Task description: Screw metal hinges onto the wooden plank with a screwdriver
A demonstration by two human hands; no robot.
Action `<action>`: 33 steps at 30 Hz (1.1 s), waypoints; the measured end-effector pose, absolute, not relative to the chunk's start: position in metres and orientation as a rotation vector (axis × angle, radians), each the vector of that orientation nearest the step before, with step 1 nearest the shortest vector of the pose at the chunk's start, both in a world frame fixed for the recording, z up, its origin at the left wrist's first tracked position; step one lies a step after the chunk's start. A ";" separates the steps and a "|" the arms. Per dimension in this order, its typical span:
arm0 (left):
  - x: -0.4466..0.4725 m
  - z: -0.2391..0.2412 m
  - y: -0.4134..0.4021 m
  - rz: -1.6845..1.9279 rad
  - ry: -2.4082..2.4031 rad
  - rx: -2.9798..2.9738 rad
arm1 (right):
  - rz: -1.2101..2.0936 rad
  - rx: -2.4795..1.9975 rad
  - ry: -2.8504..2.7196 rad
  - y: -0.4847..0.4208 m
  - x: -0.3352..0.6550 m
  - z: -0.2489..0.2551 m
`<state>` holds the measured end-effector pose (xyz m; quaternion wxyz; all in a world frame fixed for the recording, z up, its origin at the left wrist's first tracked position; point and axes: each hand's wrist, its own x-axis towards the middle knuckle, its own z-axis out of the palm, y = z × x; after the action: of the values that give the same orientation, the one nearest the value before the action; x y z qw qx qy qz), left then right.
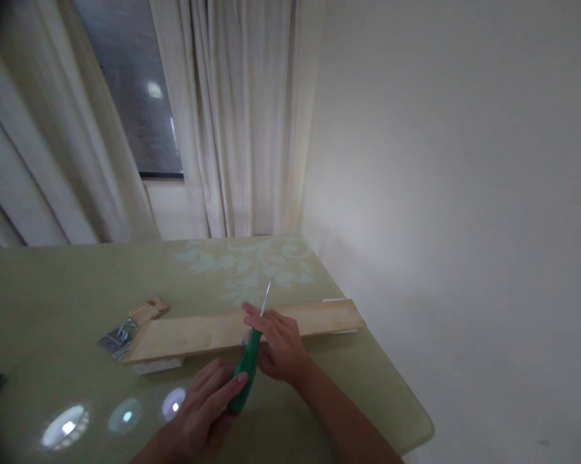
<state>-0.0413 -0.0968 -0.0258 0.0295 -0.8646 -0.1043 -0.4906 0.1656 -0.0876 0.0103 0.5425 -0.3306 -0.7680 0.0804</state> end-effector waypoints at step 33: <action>-0.046 -0.044 -0.055 -1.222 -0.860 -2.615 | 0.386 -1.154 -2.093 -0.057 0.177 0.147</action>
<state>-0.0455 -0.0546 -0.0439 0.0647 -0.8664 -0.2849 -0.4050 0.1770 -0.0571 0.1467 0.3523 -0.4460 -0.8091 0.1494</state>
